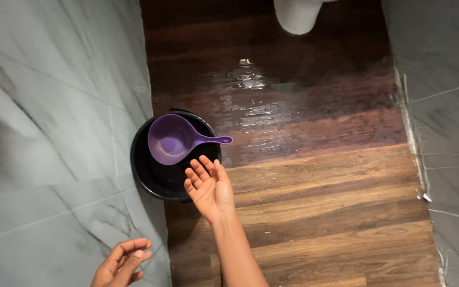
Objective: Organizing cleaning supplies and toiletries on the floor, measuring the area with a tape measure, and tidying with a broom.
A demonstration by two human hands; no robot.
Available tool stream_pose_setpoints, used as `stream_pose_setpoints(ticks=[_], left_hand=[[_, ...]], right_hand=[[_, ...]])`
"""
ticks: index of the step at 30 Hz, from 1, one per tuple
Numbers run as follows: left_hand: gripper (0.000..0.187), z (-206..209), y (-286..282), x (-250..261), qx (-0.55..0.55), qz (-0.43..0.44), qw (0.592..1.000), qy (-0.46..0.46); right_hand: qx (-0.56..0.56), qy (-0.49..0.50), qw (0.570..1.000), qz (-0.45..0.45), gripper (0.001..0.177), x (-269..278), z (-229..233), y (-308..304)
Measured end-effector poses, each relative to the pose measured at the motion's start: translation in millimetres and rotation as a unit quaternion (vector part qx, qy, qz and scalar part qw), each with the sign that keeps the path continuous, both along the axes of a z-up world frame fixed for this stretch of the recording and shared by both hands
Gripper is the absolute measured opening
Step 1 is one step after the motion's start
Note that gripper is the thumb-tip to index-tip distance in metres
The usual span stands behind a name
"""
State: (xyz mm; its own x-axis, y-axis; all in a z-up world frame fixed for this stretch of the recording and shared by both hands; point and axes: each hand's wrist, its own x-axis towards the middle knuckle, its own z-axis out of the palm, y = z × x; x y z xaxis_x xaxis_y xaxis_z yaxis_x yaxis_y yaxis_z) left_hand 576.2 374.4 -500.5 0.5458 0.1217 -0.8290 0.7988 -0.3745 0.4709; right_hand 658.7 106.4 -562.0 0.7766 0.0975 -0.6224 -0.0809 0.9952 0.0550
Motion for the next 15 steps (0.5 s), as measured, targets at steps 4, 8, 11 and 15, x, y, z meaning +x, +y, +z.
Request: stream_pose_setpoints(ticks=[4,8,11,15], left_hand=[[0.035,3,-2,0,0.017,-0.002,1.0,0.013],[0.036,4,-2,-1,0.001,0.005,1.0,-0.004],[0.035,3,-1,-2,0.005,0.005,1.0,-0.006],[0.035,6,-3,-1,0.015,0.0,1.0,-0.004]], right_hand=[[0.002,-0.004,1.0,0.009,0.034,5,-5,6],[0.017,-0.014,1.0,0.01,0.034,6,-9,13],[0.01,-0.001,1.0,0.019,0.035,5,-6,14],[0.006,-0.009,1.0,0.022,0.035,2,-12,11]])
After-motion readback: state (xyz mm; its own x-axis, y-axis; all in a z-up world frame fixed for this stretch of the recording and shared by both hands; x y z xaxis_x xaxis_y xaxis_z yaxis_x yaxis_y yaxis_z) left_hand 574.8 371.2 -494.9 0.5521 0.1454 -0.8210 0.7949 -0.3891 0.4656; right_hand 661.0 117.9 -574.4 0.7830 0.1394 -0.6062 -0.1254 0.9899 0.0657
